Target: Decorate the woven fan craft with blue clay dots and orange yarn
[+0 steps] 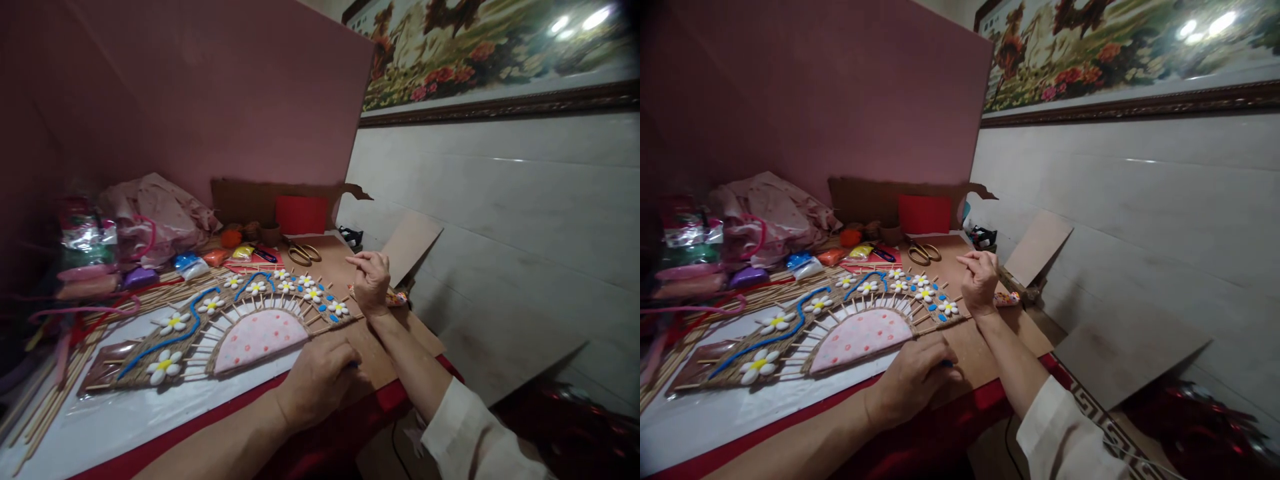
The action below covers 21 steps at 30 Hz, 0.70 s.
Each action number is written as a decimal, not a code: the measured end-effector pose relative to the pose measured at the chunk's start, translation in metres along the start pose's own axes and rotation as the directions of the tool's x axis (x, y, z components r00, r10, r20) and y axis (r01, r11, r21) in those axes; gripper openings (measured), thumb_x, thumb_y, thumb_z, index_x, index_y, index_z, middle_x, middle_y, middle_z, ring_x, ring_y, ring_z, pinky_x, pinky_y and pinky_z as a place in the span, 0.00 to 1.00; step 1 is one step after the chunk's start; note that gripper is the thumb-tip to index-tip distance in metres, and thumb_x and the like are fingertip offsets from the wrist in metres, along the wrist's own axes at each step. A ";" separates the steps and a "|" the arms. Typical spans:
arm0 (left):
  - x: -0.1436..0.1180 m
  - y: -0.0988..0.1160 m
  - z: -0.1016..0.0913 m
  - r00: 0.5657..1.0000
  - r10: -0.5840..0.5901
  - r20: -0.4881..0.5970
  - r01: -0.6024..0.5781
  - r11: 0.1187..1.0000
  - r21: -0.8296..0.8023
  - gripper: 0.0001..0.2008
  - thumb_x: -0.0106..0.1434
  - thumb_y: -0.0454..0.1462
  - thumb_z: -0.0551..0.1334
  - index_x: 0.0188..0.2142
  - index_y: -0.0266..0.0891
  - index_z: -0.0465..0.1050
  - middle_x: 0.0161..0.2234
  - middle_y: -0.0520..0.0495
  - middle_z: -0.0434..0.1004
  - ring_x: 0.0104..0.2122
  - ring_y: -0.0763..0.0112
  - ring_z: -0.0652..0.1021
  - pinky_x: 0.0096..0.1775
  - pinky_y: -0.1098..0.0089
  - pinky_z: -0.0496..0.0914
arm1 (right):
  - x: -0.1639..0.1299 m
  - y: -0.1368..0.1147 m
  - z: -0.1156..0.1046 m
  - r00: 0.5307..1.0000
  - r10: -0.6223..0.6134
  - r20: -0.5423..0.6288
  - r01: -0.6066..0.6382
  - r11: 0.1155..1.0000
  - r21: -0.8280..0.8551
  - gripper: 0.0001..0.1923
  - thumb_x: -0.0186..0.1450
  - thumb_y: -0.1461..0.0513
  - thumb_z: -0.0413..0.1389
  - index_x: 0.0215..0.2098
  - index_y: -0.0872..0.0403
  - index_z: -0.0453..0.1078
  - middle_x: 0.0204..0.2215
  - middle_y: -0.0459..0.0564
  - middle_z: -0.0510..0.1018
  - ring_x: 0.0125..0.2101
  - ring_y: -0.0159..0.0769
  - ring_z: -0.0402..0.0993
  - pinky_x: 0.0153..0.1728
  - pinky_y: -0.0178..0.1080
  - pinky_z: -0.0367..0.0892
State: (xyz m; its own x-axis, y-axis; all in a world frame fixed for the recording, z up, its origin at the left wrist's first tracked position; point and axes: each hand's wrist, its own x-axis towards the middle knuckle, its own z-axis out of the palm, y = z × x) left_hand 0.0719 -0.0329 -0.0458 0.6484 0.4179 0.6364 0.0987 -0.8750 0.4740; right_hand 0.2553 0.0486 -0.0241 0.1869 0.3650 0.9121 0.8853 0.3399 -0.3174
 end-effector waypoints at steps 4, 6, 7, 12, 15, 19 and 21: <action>0.000 0.004 0.000 0.994 0.101 0.043 -0.106 0.986 0.126 0.05 0.62 0.36 0.57 0.32 0.37 0.70 0.23 0.49 0.73 0.24 0.72 0.70 0.25 0.72 0.60 | -0.001 0.001 0.000 1.000 0.011 0.027 -0.011 1.000 0.016 0.19 0.60 0.72 0.46 0.34 0.50 0.77 0.32 0.51 0.74 0.39 0.41 0.66 0.43 0.46 0.62; 0.000 0.003 0.001 0.991 0.124 0.055 -0.131 0.979 0.156 0.05 0.61 0.34 0.57 0.34 0.37 0.71 0.25 0.48 0.73 0.25 0.71 0.70 0.26 0.72 0.60 | 0.000 0.001 0.000 1.000 0.005 0.030 -0.005 1.000 0.009 0.19 0.60 0.72 0.46 0.36 0.50 0.76 0.32 0.51 0.74 0.39 0.41 0.66 0.44 0.45 0.62; 0.000 0.003 0.001 0.990 0.127 0.061 -0.136 0.977 0.164 0.05 0.61 0.33 0.56 0.35 0.37 0.71 0.27 0.47 0.72 0.27 0.71 0.70 0.27 0.71 0.60 | 0.000 0.001 0.000 1.000 -0.001 0.027 0.000 1.000 0.002 0.19 0.60 0.72 0.45 0.37 0.51 0.75 0.32 0.51 0.74 0.39 0.41 0.66 0.44 0.45 0.62; 0.001 0.002 0.001 0.993 0.093 0.070 -0.102 0.987 0.128 0.06 0.63 0.34 0.55 0.33 0.36 0.71 0.28 0.45 0.72 0.29 0.70 0.71 0.29 0.71 0.62 | 0.002 -0.003 -0.001 0.999 -0.023 0.028 0.024 1.000 -0.010 0.15 0.63 0.68 0.47 0.42 0.53 0.73 0.34 0.52 0.74 0.38 0.41 0.66 0.45 0.46 0.61; 0.000 0.003 0.002 0.995 0.098 0.027 -0.101 0.985 0.137 0.08 0.63 0.39 0.58 0.31 0.36 0.70 0.25 0.47 0.73 0.26 0.70 0.71 0.28 0.70 0.61 | 0.003 -0.006 -0.002 0.999 -0.003 0.044 0.003 1.000 0.005 0.11 0.63 0.63 0.51 0.42 0.54 0.71 0.32 0.52 0.74 0.37 0.42 0.66 0.43 0.46 0.61; -0.001 0.001 0.004 0.994 0.106 0.011 -0.106 0.979 0.172 0.07 0.64 0.38 0.56 0.36 0.36 0.70 0.27 0.47 0.73 0.27 0.69 0.71 0.28 0.70 0.62 | 0.002 -0.007 -0.002 0.999 0.025 0.028 -0.026 0.999 0.023 0.06 0.63 0.61 0.53 0.34 0.54 0.71 0.28 0.51 0.73 0.33 0.41 0.66 0.38 0.43 0.62; -0.001 -0.001 0.005 0.996 0.089 0.024 -0.092 0.980 0.179 0.07 0.64 0.37 0.55 0.37 0.38 0.70 0.29 0.46 0.73 0.28 0.69 0.71 0.29 0.71 0.63 | 0.001 -0.007 -0.002 1.000 0.006 0.028 -0.006 1.000 0.022 0.05 0.63 0.62 0.53 0.30 0.53 0.70 0.27 0.50 0.74 0.33 0.40 0.67 0.37 0.42 0.63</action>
State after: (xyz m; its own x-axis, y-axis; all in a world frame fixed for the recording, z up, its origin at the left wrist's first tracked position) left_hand 0.0744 -0.0339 -0.0498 0.6728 0.3325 0.6609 0.1722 -0.9392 0.2972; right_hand 0.2500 0.0450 -0.0199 0.1797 0.3912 0.9026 0.8744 0.3568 -0.3288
